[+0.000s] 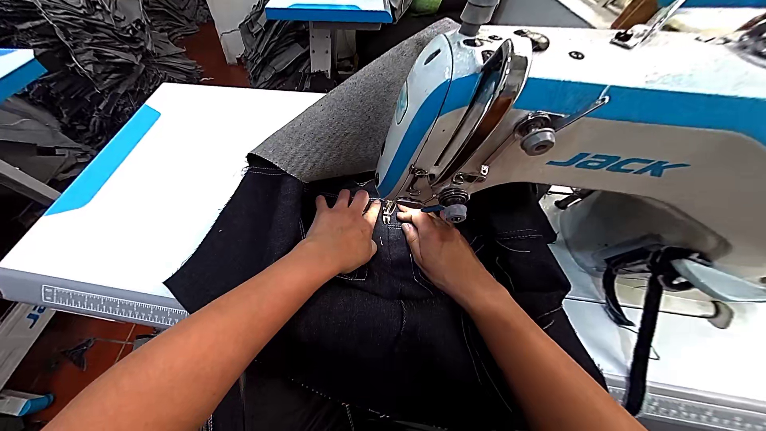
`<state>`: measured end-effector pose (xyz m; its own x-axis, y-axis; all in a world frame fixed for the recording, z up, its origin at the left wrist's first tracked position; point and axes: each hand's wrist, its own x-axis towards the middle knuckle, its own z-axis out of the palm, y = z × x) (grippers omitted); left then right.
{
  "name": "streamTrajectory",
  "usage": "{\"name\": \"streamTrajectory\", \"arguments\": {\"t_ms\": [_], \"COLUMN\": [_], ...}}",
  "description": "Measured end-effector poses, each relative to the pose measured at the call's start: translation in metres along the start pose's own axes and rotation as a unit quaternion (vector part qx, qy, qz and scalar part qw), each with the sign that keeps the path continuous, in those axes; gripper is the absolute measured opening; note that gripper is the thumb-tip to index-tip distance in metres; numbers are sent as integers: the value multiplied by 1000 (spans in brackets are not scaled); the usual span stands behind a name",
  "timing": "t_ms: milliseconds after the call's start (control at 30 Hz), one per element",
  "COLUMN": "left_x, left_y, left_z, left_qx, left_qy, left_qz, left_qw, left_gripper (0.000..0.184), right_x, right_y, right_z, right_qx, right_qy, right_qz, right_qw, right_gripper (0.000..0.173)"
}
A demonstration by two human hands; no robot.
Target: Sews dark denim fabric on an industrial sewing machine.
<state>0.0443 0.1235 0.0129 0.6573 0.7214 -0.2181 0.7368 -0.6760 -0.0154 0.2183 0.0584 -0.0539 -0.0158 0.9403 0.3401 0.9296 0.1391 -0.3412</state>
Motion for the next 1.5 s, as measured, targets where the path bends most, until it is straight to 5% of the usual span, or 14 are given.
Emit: {"name": "streamTrajectory", "arguments": {"t_ms": [367,500,567,633,700,767,867,933,1033,1133,1233,1300,1400,1500], "left_x": [27,-22,-42,-44,-35,-44,-112,-173,-226,-223,-215,-213,-221,-232], "left_y": [-25,-62,-91,-113,-122,-118,-101,-99,-86,-69,-46,-27,-46,-74], "left_z": [-5,-13,-23,-18,-1,4,6,26,61,81,78,80,86,84], "left_qx": [-34,-117,-163,-303,-386,-359,-324,-311,-321,-420,-634,-671,-551,-407], "left_qy": [48,318,368,297,206,142,69,24,9,51,97,127,207,252], "left_qz": [54,99,-14,-149,-202,-212,-227,-206,-189,-234,-249,-260,-293,-278], "left_qw": [997,936,915,893,876,898,916,927,928,876,725,682,754,833], "left_gripper": [44,24,54,112,127,112,66,31,36,35,47,55,39,39], "right_x": [19,-48,-87,-107,-106,-107,-143,-167,-177,-162,-141,-136,-144,-155], "right_y": [8,0,20,30,20,12,26,28,20,17,9,10,25,25], "right_z": [-11,-79,-88,-86,-86,-91,-104,-112,-105,-107,-110,-104,-103,-107], "right_qx": [11,-65,-41,78,191,240,164,169,181,279,415,358,167,107], "right_qy": [24,140,178,114,76,33,-51,-88,-71,-59,-33,-40,-41,-30], "right_qz": [9,-6,94,247,317,314,263,267,273,299,364,359,279,240], "right_qw": [1000,988,979,959,926,918,949,945,942,911,833,861,945,964], "right_gripper": [29,29,64,100,82,48,59,51,39,46,58,48,26,28]}}
